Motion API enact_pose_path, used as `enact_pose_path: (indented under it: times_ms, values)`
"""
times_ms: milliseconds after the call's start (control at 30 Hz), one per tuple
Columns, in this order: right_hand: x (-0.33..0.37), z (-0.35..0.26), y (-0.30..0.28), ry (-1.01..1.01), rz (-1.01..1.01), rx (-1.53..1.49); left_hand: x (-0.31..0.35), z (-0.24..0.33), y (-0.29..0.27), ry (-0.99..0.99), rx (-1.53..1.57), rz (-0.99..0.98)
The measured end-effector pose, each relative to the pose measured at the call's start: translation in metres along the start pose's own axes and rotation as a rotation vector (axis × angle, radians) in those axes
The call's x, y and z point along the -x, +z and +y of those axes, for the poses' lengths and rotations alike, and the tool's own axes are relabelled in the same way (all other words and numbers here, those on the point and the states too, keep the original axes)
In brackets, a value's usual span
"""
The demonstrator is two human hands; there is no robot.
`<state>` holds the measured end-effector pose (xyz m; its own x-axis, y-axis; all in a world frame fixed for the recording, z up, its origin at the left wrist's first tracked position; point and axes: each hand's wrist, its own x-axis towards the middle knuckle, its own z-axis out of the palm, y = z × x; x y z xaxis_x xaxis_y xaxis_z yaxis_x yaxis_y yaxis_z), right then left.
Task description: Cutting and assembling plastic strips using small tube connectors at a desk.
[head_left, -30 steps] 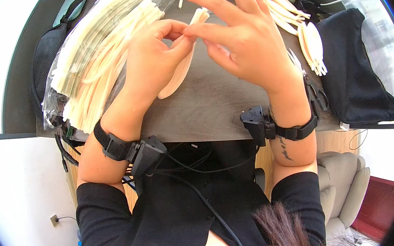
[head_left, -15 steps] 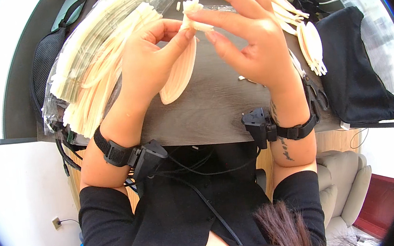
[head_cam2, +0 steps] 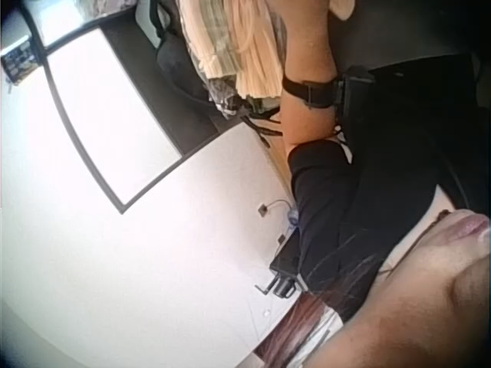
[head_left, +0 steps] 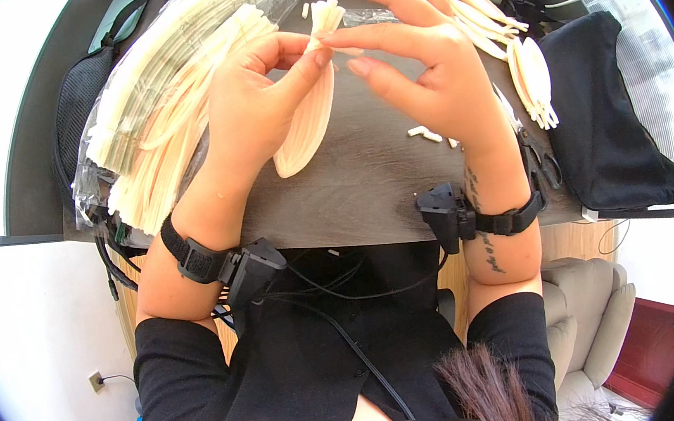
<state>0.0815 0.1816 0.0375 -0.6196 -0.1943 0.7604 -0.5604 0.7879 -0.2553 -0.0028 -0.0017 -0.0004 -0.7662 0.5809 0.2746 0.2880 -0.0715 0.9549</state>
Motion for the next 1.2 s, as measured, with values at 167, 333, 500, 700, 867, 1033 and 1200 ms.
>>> enact_pose_path:
  times_ms: [167,333,500,700,867,1033,1200]
  values:
    - [-0.001,-0.001,0.000,-0.014,0.007,0.024,0.000,-0.003,0.001,0.067,0.017,0.050]
    - [-0.011,-0.021,-0.003,-0.042,-0.054,0.241,-0.001,0.000,-0.001,-0.062,0.106,0.019]
    - [-0.018,-0.031,-0.004,-0.159,-0.010,0.400,-0.003,-0.004,0.001,-0.105,0.285,0.050]
    - [-0.010,-0.012,-0.003,-0.079,0.090,0.300,-0.003,-0.003,0.000,-0.086,0.210,-0.047]
    - [-0.010,-0.012,-0.003,-0.058,0.099,0.277,-0.002,-0.001,0.003,-0.084,0.210,-0.062]
    - [-0.009,-0.013,-0.003,-0.004,0.063,0.288,-0.001,0.001,0.003,-0.066,0.179,-0.041]
    - [-0.002,0.001,0.004,0.030,0.109,0.234,0.001,0.002,0.006,-0.030,0.133,-0.015]
